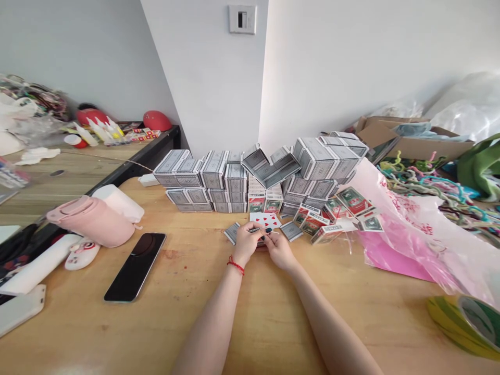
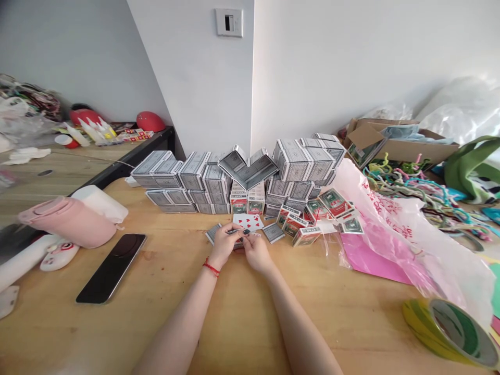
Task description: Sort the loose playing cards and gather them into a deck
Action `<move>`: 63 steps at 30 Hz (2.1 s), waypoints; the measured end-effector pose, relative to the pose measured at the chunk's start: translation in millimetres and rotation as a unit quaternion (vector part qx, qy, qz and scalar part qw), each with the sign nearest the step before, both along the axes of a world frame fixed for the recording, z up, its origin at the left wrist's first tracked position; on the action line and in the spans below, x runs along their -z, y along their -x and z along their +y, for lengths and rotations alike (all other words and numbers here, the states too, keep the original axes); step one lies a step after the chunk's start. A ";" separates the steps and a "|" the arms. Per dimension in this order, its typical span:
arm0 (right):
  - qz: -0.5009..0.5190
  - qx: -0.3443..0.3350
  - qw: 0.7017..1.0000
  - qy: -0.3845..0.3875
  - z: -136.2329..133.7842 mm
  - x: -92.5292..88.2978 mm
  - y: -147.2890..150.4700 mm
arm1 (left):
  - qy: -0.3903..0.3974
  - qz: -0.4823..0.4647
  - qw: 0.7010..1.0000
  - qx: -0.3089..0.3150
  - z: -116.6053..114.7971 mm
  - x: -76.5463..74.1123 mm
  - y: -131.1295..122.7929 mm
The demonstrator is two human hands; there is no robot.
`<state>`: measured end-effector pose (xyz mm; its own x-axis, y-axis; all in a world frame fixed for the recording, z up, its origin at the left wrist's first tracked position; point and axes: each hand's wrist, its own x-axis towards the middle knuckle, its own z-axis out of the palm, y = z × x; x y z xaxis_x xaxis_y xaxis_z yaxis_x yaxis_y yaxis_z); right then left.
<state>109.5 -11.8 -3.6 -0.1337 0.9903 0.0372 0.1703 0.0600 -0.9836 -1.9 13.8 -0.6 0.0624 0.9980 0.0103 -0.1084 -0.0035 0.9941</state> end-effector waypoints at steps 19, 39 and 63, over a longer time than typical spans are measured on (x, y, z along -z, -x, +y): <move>0.112 -0.035 0.990 0.084 4.2 4.4 0.1 | -0.072 0.089 0.989 -0.098 -4.4 -5.3 -7.3; 0.040 -0.001 0.998 0.043 4.2 12.3 -1.9 | -0.130 0.218 0.964 -0.076 -7.8 -6.1 -2.4; 0.049 0.123 0.991 0.004 5.6 6.6 -2.7 | -0.083 0.165 0.981 -0.065 -4.1 -1.7 -4.8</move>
<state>112.2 -6.2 -10.2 0.1167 0.9927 0.0303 0.0825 0.0207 -0.9964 2.9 9.7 1.1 -0.0381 0.9842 0.1730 0.2304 -0.1598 0.9599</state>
